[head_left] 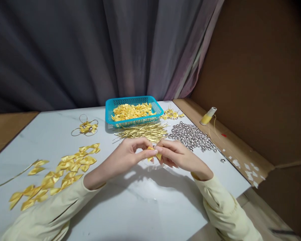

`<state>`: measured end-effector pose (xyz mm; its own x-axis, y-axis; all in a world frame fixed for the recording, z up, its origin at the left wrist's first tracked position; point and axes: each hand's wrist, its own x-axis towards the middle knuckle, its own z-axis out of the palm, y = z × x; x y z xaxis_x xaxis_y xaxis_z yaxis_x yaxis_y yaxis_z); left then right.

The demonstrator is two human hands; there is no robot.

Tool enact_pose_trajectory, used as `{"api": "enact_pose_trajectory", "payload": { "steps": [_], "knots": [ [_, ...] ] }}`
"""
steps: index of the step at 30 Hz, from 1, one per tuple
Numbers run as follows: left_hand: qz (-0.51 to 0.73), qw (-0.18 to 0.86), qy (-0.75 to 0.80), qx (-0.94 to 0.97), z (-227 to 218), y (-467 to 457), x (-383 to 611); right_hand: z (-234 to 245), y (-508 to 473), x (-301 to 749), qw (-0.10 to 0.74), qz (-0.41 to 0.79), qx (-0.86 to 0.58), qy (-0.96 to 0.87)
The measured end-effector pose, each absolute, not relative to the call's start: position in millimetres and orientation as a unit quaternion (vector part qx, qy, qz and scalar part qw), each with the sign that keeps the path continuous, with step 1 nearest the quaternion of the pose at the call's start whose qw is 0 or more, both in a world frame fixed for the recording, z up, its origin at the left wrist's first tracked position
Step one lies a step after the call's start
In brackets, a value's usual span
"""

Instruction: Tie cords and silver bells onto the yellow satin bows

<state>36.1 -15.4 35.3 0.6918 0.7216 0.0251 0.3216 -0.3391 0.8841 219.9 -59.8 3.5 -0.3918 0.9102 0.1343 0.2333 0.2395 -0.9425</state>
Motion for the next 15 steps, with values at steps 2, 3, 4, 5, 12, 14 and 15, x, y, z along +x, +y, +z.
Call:
{"api": "enact_pose_trajectory", "payload": {
  "steps": [2, 3, 4, 5, 12, 14, 15],
  "knots": [
    [0.205, 0.476, 0.327, 0.790, 35.3, -15.3, 35.2, 4.9, -60.5, 220.5, 0.359, 0.432, -0.426, -0.709],
    [0.203, 0.477, 0.324, 0.791, 35.0, -15.4, 34.9, 5.4, -60.8, 220.3, 0.356, 0.411, -0.435, -0.718],
    [0.201, 0.479, 0.321, 0.792, 34.6, -15.4, 34.6, 5.6, -60.9, 219.9, 0.356, 0.385, -0.442, -0.728],
    [0.199, 0.481, 0.317, 0.793, 34.2, -15.6, 34.4, 5.5, -60.9, 219.4, 0.356, 0.357, -0.447, -0.739],
    [0.182, 0.470, 0.319, 0.803, 29.9, -15.4, 33.8, -0.8, -59.0, 219.3, 0.287, 0.216, -0.423, -0.832],
    [0.166, 0.474, 0.313, 0.806, 28.1, -14.9, 34.1, -3.2, -58.1, 221.6, 0.264, 0.207, -0.410, -0.848],
    [0.158, 0.479, 0.311, 0.806, 27.4, -14.7, 34.3, -4.4, -57.7, 222.7, 0.258, 0.205, -0.404, -0.854]
  ]
}}
